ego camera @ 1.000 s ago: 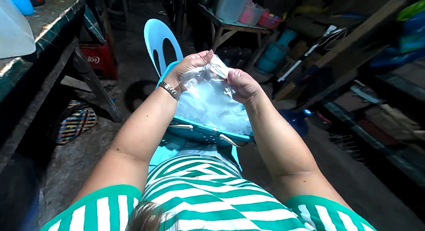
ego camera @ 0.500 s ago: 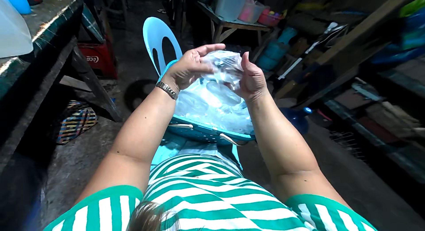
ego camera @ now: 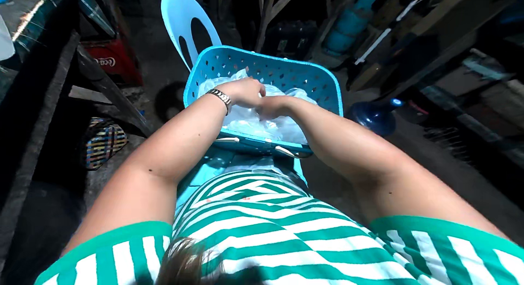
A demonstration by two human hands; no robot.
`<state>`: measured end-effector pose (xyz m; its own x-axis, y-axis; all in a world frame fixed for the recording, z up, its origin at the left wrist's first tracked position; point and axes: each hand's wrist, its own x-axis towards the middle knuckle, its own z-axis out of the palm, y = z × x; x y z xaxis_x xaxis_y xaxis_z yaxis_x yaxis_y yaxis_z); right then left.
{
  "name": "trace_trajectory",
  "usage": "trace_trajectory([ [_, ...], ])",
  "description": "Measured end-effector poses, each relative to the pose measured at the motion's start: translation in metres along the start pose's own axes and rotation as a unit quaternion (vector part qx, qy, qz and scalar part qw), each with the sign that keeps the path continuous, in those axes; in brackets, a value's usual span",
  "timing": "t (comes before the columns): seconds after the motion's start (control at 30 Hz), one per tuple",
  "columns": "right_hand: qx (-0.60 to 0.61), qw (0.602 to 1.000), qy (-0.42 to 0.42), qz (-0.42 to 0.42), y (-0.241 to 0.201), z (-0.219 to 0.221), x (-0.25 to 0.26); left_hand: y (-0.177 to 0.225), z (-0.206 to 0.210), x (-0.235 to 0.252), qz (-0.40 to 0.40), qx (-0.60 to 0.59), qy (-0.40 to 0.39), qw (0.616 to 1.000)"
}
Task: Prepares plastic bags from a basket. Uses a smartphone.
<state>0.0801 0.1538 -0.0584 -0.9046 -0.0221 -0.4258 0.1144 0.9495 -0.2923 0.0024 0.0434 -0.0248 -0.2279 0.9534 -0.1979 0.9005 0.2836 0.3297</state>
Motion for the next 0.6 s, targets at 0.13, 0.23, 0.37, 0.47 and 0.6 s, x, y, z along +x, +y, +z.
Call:
trace_trajectory([
  [0.13, -0.057, 0.998, 0.009, -0.029, 0.009, -0.013, 0.001, 0.014, 0.004, 0.000, -0.057, 0.012, -0.086, 0.995],
  [0.23, -0.045, 0.995, 0.093, 0.002, -0.003, -0.037, -0.028, 0.005, 0.002, 0.008, -0.073, 0.036, -0.098, 0.992],
  [0.37, 0.101, 0.952, 0.288, -0.031, -0.014, -0.050, -0.054, 0.001, 0.002, 0.011, -0.102, 0.077, -0.125, 0.984],
  [0.47, 0.156, 0.914, 0.362, -0.094, -0.029, -0.054, -0.079, -0.001, 0.002, 0.008, -0.064, 0.072, -0.065, 0.993],
  [0.6, 0.173, 0.910, 0.300, -0.228, -0.034, -0.022, -0.135, 0.016, -0.013, -0.001, -0.086, 0.109, 0.001, 0.990],
])
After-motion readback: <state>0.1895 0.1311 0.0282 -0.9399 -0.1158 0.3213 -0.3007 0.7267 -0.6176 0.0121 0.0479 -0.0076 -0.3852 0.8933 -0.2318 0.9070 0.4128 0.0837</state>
